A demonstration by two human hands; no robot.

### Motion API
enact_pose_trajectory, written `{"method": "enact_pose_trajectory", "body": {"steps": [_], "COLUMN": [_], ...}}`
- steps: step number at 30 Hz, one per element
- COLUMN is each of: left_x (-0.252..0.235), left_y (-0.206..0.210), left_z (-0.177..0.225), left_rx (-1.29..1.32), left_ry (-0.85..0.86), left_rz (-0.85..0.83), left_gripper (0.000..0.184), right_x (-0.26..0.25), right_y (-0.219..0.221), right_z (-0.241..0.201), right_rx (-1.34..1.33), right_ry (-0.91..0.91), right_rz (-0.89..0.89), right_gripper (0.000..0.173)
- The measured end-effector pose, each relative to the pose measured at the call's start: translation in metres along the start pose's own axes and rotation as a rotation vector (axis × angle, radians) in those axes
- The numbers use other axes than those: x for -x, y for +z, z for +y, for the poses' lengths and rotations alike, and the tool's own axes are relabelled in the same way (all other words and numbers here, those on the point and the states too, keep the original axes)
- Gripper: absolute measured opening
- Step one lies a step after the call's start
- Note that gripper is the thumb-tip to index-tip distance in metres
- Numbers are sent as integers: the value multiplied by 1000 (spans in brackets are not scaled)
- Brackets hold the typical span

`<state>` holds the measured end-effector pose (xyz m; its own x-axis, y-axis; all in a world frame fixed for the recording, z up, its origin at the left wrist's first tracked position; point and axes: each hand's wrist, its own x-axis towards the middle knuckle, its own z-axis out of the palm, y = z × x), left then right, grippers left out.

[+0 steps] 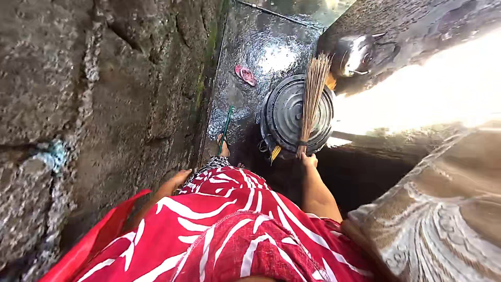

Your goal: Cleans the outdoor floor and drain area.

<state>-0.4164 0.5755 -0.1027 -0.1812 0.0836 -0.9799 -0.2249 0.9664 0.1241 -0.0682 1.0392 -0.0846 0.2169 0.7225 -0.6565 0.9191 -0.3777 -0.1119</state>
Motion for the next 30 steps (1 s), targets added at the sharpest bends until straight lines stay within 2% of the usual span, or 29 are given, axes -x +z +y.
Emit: {"method": "enact_pose_trajectory", "body": {"steps": [8, 12, 15, 17, 20, 23, 25, 28, 30], "left_x": [3, -1, 2, 10, 19, 4, -28, -95, -79], "left_y": [-55, -70, -83, -93, -109, -124, -138, -172, -185], "left_z": [73, 109, 131, 152, 193, 242, 273, 320, 385], "left_rx": [-93, -112, -140, -120, -62, -5, 5, -41, -89], "left_ry": [169, 240, 308, 347, 393, 438, 444, 443, 383], "left_rz": [78, 132, 133, 157, 183, 181, 139, 64, 60], "left_gripper": [58, 52, 48, 46, 43, 37, 34, 34, 33], "right_x": [-48, -60, -54, -28, 12, 30, 16, -33, -65], "right_y": [30, 36, 41, 33, 19, -1, -19, -51, -68], "right_z": [-25, -34, -43, -64, -93, -126, -158, -228, -280], "right_rx": [-111, -39, -158, -211, -140, -80, -26, 57, 59], "right_ry": [24, 117, 144, 114, 54, -48, -150, -298, -327], "right_rz": [-82, -59, 5, 70, 135, 171, 145, -33, -170], "right_gripper": [77, 80, 77, 75, 72, 74, 71, 72, 73]}}
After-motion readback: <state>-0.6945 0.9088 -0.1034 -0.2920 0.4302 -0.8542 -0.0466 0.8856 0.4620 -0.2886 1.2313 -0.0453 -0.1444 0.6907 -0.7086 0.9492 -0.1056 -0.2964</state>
